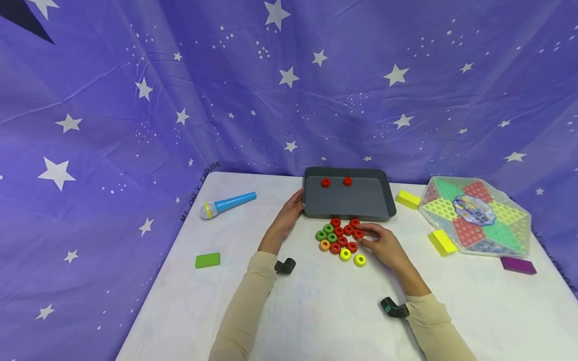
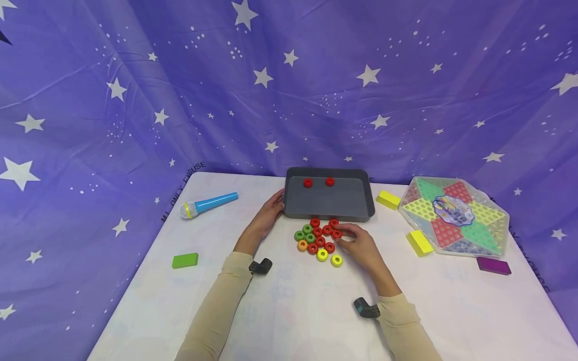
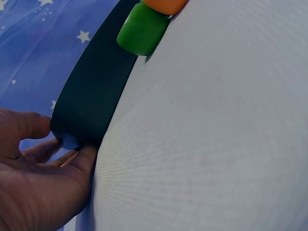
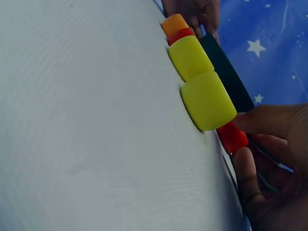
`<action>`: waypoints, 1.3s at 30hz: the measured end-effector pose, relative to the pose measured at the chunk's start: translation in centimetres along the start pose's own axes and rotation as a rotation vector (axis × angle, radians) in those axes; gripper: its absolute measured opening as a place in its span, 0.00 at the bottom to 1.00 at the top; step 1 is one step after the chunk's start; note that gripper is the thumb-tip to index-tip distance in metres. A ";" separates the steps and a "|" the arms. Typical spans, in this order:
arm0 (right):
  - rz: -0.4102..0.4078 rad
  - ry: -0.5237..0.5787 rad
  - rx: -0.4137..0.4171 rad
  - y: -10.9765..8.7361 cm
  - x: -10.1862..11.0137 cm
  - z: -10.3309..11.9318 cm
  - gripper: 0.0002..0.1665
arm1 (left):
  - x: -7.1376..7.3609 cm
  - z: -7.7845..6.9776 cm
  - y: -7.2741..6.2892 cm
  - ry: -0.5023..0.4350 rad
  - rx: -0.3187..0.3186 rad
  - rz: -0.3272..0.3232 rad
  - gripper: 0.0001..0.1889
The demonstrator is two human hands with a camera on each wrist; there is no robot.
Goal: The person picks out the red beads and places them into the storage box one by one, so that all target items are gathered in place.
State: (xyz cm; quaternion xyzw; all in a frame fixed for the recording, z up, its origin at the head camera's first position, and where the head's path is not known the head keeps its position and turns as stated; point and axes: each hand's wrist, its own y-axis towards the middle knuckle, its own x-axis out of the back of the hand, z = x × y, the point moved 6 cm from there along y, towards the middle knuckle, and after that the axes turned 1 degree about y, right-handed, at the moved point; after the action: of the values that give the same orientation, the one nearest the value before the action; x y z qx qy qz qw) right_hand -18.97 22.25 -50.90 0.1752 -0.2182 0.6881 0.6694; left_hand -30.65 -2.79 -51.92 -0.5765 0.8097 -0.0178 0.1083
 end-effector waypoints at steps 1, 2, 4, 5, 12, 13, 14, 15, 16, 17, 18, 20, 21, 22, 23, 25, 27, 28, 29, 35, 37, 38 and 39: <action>-0.005 -0.019 -0.001 0.0 0.0 0.1 0.24 | 0.0 0.0 0.0 0.001 0.001 0.001 0.30; -0.005 -0.032 0.001 0.0 -0.1 0.1 0.25 | 0.0 0.0 0.0 0.002 0.002 0.002 0.30; -0.013 -0.052 -0.002 0.0 -0.1 0.2 0.24 | 0.0 0.0 0.1 0.003 0.003 0.004 0.30; -0.017 -0.059 -0.002 0.0 -0.2 0.2 0.25 | 0.0 0.0 0.1 0.004 0.003 0.005 0.30; -0.048 -0.102 0.010 -0.1 -0.7 0.3 0.24 | 0.2 -0.1 -0.3 -0.006 0.008 0.007 0.30; -0.054 -0.108 0.007 -0.2 -0.7 0.4 0.23 | 0.2 -0.1 -0.4 -0.007 0.008 0.006 0.30; -0.056 -0.111 0.009 -0.2 -0.8 0.5 0.23 | 0.3 0.0 -0.5 -0.006 0.009 0.004 0.30; -0.057 -0.113 0.009 -0.3 -0.8 0.6 0.24 | 0.3 0.0 -0.5 -0.007 0.007 0.004 0.30; -0.058 -0.116 0.008 -0.3 -0.8 0.7 0.23 | 0.4 0.0 -0.5 -0.008 0.007 0.001 0.30; -0.059 -0.117 0.010 -0.4 -0.8 0.9 0.23 | 0.4 0.0 -0.5 -0.010 0.006 -0.001 0.30; -0.058 -0.120 0.009 -0.4 -0.8 0.9 0.23 | 0.4 0.0 -0.5 -0.012 0.006 -0.001 0.30; -0.063 -0.121 0.007 -0.5 -0.7 1.0 0.23 | 0.4 0.2 -0.3 -0.012 0.000 -0.003 0.30; -0.068 -0.121 0.006 -0.5 -0.6 1.0 0.23 | 0.3 0.1 -0.2 -0.012 -0.002 0.001 0.30; -0.071 -0.123 0.007 -0.6 -0.5 1.0 0.23 | 0.3 0.1 -0.2 -0.011 -0.002 0.004 0.30; -0.075 -0.125 0.008 -0.6 -0.4 1.0 0.22 | 0.2 0.0 -0.2 -0.010 -0.004 0.009 0.30; -0.083 -0.126 0.012 -0.6 0.0 1.1 0.22 | 0.1 0.0 -0.1 -0.007 -0.005 0.014 0.30; -0.091 -0.133 0.017 -0.7 0.4 1.3 0.21 | 0.1 0.0 -0.1 -0.005 -0.005 0.015 0.30; -0.094 -0.134 0.020 -0.7 0.6 1.4 0.21 | 0.1 0.0 -0.1 -0.006 -0.006 0.015 0.30; -0.098 -0.133 0.022 -0.7 0.8 1.5 0.21 | 0.1 0.1 -0.1 -0.007 -0.006 0.016 0.30; -0.121 -0.124 0.044 0.1 2.7 2.4 0.22 | 0.2 0.1 -0.1 -0.020 -0.007 0.020 0.30; -0.132 -0.126 0.047 0.5 3.4 2.7 0.22 | 0.2 0.1 -0.1 -0.023 -0.007 0.019 0.30; -0.137 -0.121 0.048 0.7 3.7 2.9 0.22 | 0.2 0.1 -0.1 -0.023 -0.006 0.019 0.30; -0.141 -0.120 0.048 1.0 3.9 3.0 0.22 | 0.2 0.0 -0.1 -0.020 -0.008 0.019 0.30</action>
State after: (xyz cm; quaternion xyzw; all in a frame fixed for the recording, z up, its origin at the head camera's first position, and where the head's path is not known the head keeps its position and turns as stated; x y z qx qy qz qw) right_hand -20.26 24.00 -46.36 0.2471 -0.2287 0.6324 0.6977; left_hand -30.62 -3.03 -51.99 -0.5693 0.8141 -0.0080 0.1143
